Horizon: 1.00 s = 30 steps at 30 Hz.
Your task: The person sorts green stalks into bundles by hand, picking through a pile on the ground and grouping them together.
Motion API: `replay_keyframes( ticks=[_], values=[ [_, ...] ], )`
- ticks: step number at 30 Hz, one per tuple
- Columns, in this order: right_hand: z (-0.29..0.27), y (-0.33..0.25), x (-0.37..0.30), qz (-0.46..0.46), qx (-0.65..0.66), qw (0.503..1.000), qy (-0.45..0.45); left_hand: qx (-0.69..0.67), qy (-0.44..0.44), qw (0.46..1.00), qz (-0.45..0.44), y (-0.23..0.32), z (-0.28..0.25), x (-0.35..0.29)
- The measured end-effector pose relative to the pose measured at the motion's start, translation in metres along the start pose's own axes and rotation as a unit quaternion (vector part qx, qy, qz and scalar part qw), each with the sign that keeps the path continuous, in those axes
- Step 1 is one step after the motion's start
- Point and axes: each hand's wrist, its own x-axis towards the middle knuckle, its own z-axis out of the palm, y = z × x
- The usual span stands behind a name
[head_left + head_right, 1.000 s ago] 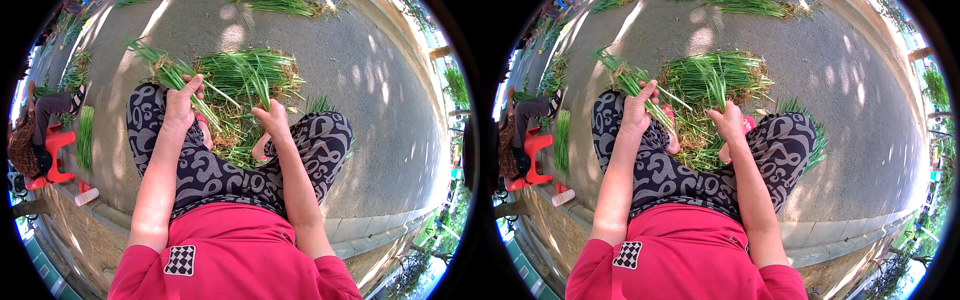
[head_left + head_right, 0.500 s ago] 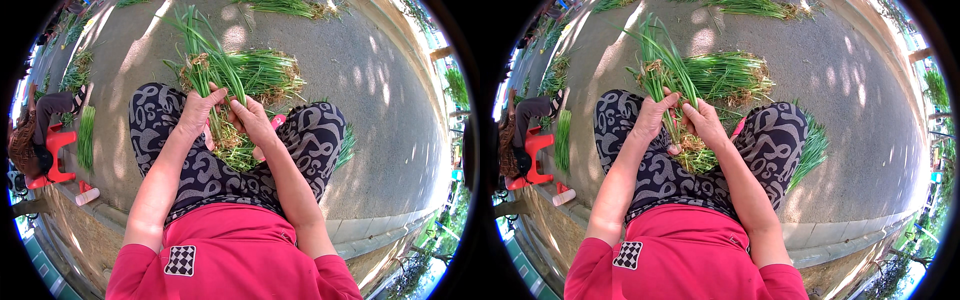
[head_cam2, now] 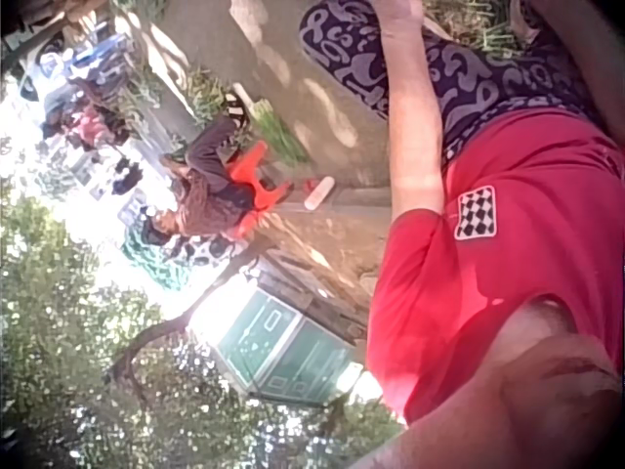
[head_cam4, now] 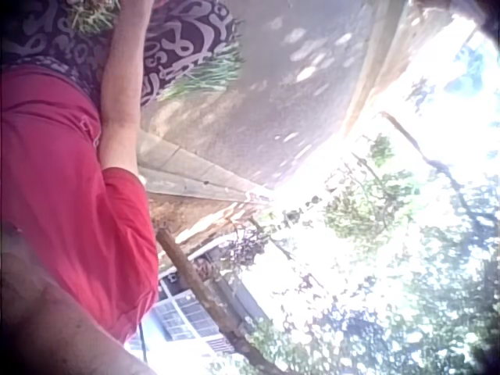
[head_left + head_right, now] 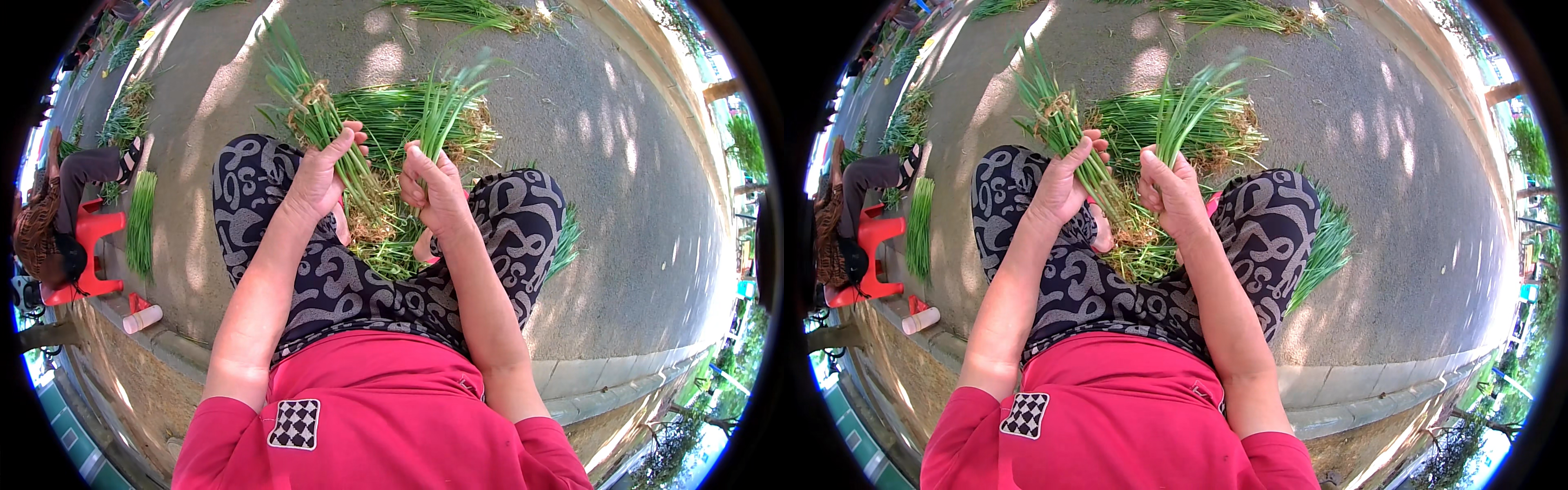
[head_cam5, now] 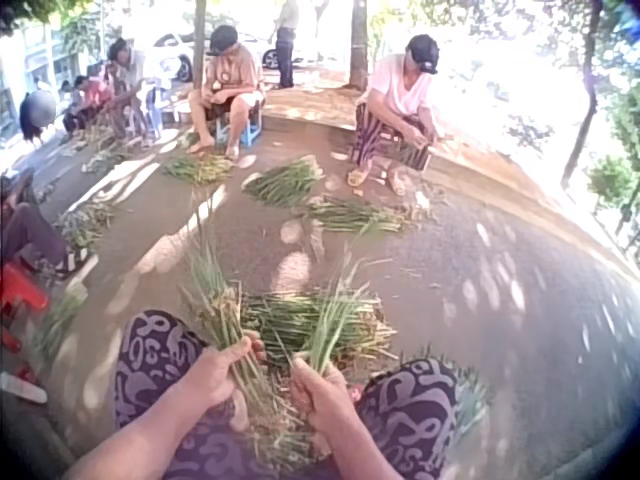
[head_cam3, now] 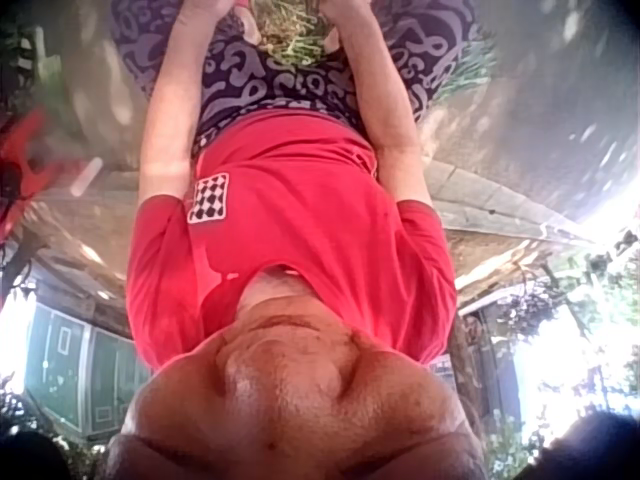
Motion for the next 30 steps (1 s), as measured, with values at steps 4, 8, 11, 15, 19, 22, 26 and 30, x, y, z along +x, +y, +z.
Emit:
replay_keyframes(
  ticks=[4,8,11,15,19,22,26,30],
  values=[
    [0.005,0.003,-0.002,-0.009,-0.168,0.985,0.044,-0.002,-0.017,1.0,-0.026,-0.002,0.002,-0.002],
    [0.016,0.015,0.0,-0.034,-0.277,0.959,0.04,0.015,-0.037,0.999,-0.034,-0.004,0.001,-0.001],
    [0.016,0.015,-0.003,-0.012,-0.276,0.96,0.033,0.026,-0.04,0.998,-0.043,-0.004,0.004,-0.003],
    [0.008,0.01,-0.002,0.015,-0.219,0.975,0.048,0.018,-0.036,0.998,-0.051,-0.002,0.007,-0.004],
    [0.005,0.006,0.0,0.005,-0.167,0.982,0.093,0.022,0.016,0.999,-0.022,0.0,0.003,-0.004],
    [0.004,0.004,0.001,-0.004,-0.187,0.976,0.107,-0.013,0.1,0.994,0.044,-0.004,-0.01,0.004],
    [0.001,0.004,0.002,-0.004,-0.167,0.98,0.107,-0.009,0.131,0.99,0.061,-0.002,-0.014,0.004],
    [-0.001,0.005,0.003,-0.001,-0.189,0.976,0.106,0.011,0.109,0.994,0.024,-0.002,-0.012,0.002]
  ],
)
